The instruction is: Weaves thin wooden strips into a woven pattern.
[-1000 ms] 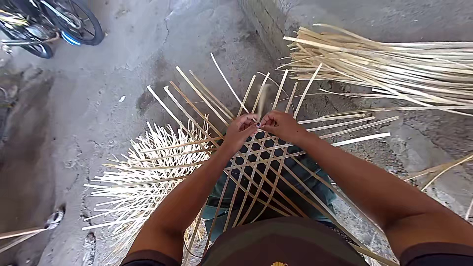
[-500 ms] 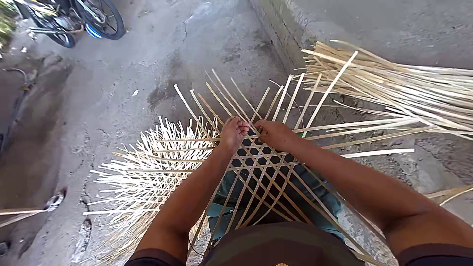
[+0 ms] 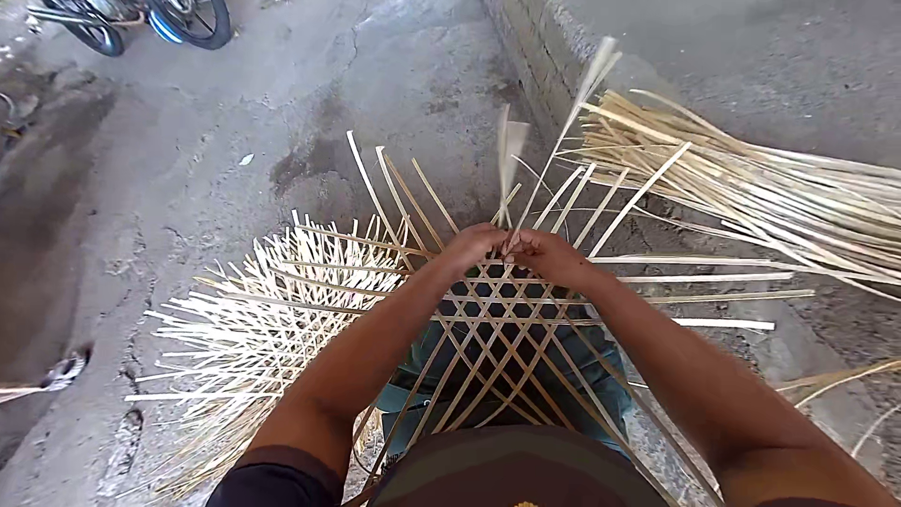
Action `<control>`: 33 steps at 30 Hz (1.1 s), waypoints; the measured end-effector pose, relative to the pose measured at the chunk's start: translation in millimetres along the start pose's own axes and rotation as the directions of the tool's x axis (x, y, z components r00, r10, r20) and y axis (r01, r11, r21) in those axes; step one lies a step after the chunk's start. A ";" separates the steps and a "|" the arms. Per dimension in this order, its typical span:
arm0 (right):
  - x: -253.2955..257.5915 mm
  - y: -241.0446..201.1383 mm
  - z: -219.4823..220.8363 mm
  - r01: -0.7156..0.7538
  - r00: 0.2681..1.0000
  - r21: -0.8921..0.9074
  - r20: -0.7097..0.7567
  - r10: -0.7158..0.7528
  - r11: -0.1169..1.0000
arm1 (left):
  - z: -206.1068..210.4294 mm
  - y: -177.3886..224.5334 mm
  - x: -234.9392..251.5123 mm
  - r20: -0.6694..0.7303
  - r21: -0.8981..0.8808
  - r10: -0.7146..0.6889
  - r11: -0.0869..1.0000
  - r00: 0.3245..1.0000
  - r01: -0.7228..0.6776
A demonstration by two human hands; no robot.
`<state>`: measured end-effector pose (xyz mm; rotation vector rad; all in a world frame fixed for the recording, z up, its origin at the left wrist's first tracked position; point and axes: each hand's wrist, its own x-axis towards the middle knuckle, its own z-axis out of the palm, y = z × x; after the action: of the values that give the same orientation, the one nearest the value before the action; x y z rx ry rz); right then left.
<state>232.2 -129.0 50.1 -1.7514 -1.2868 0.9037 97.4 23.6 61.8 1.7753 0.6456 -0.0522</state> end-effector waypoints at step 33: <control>21.1 -37.1 29.9 -0.202 0.939 -0.185 -0.315 0.136 0.962 | -34.8 -36.8 -15.1 -0.094 -0.151 0.116 0.980 0.989 -0.129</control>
<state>195.4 -96.3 67.3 -2.1039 -1.0759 0.5746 58.0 55.0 45.7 1.6683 0.5837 0.1556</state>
